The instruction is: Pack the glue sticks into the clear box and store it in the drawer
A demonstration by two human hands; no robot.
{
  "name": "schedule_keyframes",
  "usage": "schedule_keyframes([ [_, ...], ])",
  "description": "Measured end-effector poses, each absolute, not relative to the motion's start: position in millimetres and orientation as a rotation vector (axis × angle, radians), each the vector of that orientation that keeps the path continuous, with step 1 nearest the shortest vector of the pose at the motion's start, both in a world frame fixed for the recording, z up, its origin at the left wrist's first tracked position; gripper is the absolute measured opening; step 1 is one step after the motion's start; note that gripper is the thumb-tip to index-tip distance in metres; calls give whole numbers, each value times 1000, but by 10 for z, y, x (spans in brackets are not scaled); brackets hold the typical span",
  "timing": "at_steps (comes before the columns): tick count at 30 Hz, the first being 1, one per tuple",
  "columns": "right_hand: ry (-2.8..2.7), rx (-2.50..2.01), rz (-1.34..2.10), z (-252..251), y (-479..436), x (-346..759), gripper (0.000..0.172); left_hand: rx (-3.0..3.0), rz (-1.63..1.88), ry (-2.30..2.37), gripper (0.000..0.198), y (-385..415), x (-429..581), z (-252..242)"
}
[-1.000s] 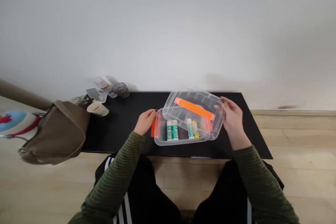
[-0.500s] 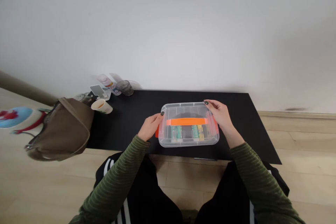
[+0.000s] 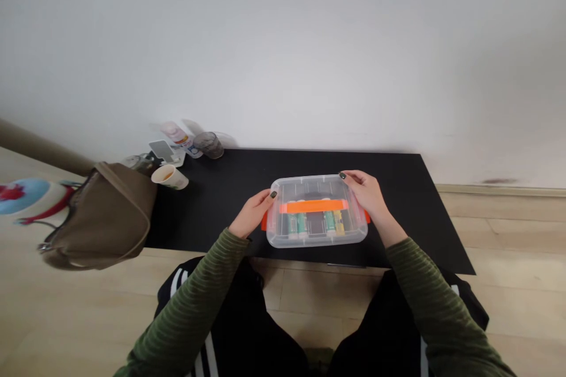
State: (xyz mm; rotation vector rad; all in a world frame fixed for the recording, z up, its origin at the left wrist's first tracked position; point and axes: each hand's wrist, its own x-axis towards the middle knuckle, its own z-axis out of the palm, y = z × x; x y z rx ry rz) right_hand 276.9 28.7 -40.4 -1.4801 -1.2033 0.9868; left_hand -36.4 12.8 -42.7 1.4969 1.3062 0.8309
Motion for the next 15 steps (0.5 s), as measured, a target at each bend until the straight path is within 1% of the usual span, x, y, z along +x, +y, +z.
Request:
schedule_keyframes([
  [3, -1230, -1506, 945, -397, 283, 2756, 36, 1440, 878, 1287, 46, 122, -327, -467],
  [5, -1232, -1535, 909, -408, 274, 2768, 39, 1372, 976, 1300, 47, 111, -297, -498],
  [8, -1182, -1592, 880, -453, 210, 2819, 41, 1113, 1112, 1332, 60, 64, -261, -526],
  [10, -1097, -1615, 933, -495, 120, 2860, 39, 935, 1104, 1327, 65, 1, -247, -522],
  [15, -915, -1577, 1179, -566, -165, 2880, 38, 832, 984, 1171, 60, -218, -211, -433],
])
